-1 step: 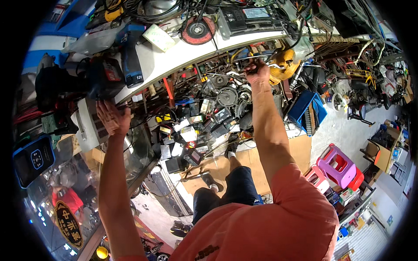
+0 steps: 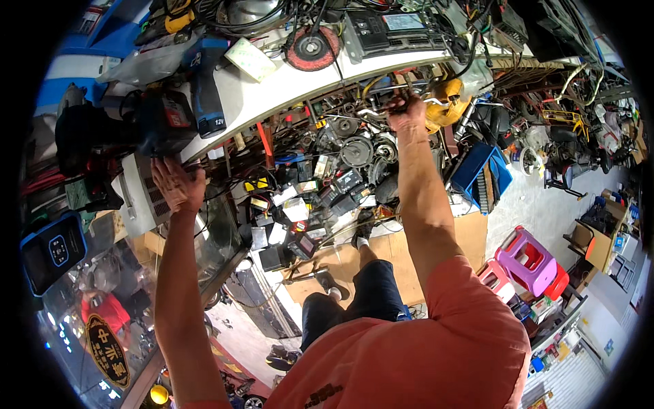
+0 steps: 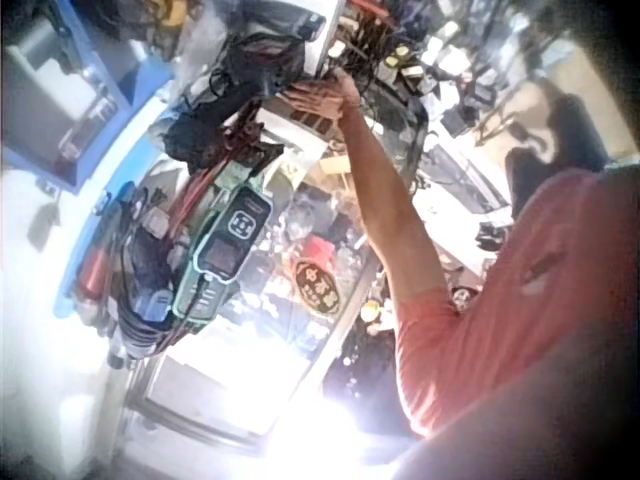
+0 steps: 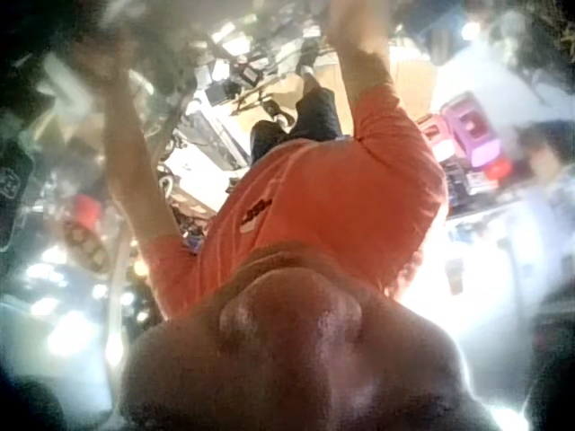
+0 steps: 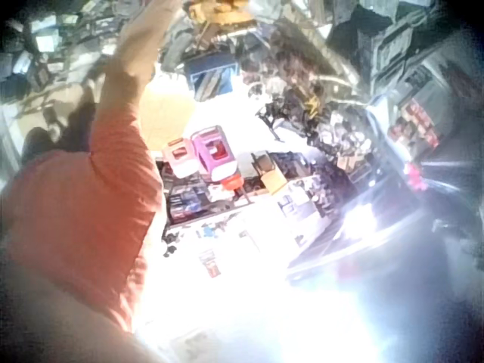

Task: The person repairs a scooter by first retrieving a wrench and then working on the rear wheel and brake cable. They squat on the floor to adjust the brake mechanism and later move to the handlebars to manipulate the brake lever and cable. The person also briefly handles a small black component at a cluttered workbench.

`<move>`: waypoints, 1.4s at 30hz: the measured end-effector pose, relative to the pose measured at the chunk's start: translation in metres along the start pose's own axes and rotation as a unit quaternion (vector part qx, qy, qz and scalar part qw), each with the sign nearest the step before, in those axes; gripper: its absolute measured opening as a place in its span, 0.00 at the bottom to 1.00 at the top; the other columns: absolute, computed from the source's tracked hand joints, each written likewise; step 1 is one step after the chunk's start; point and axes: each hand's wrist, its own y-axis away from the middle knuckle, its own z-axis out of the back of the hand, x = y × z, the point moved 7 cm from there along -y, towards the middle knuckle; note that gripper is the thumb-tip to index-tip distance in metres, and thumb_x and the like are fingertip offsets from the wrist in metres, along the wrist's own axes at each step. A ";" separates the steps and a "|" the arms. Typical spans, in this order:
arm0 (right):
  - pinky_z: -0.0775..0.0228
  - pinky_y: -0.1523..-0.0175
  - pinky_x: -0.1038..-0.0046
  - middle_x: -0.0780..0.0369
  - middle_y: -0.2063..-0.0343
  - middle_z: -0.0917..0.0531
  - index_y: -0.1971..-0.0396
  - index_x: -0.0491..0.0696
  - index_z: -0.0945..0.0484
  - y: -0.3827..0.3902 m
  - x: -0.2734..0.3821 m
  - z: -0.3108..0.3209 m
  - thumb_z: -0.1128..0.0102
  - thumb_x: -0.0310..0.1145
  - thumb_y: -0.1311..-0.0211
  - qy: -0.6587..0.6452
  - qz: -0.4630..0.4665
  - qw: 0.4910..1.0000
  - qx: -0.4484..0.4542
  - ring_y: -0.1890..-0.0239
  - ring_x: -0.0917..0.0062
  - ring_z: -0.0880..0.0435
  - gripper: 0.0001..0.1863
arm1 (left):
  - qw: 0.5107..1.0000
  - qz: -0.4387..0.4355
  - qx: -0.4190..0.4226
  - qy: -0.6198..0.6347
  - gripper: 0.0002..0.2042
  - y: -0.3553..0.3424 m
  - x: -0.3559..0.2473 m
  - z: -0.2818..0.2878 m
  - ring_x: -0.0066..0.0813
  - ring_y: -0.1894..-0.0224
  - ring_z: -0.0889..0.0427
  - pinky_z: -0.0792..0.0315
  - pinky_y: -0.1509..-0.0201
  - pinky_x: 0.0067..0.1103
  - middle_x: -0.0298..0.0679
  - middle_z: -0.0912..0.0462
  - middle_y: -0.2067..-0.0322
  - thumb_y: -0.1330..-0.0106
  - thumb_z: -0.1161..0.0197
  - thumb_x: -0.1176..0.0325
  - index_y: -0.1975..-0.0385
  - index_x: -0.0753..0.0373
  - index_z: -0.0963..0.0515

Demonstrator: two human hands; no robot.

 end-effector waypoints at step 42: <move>0.46 0.74 0.74 0.65 0.74 0.19 0.67 0.51 0.27 0.155 -0.036 0.108 0.43 0.46 0.29 0.259 -0.079 0.960 -0.068 0.86 0.83 0.43 0.14 | 0.998 0.003 -0.002 0.066 0.39 0.006 -0.001 0.026 0.61 0.37 0.37 0.44 0.33 0.49 0.60 0.35 0.39 0.43 0.33 0.53 0.36 0.70 0.40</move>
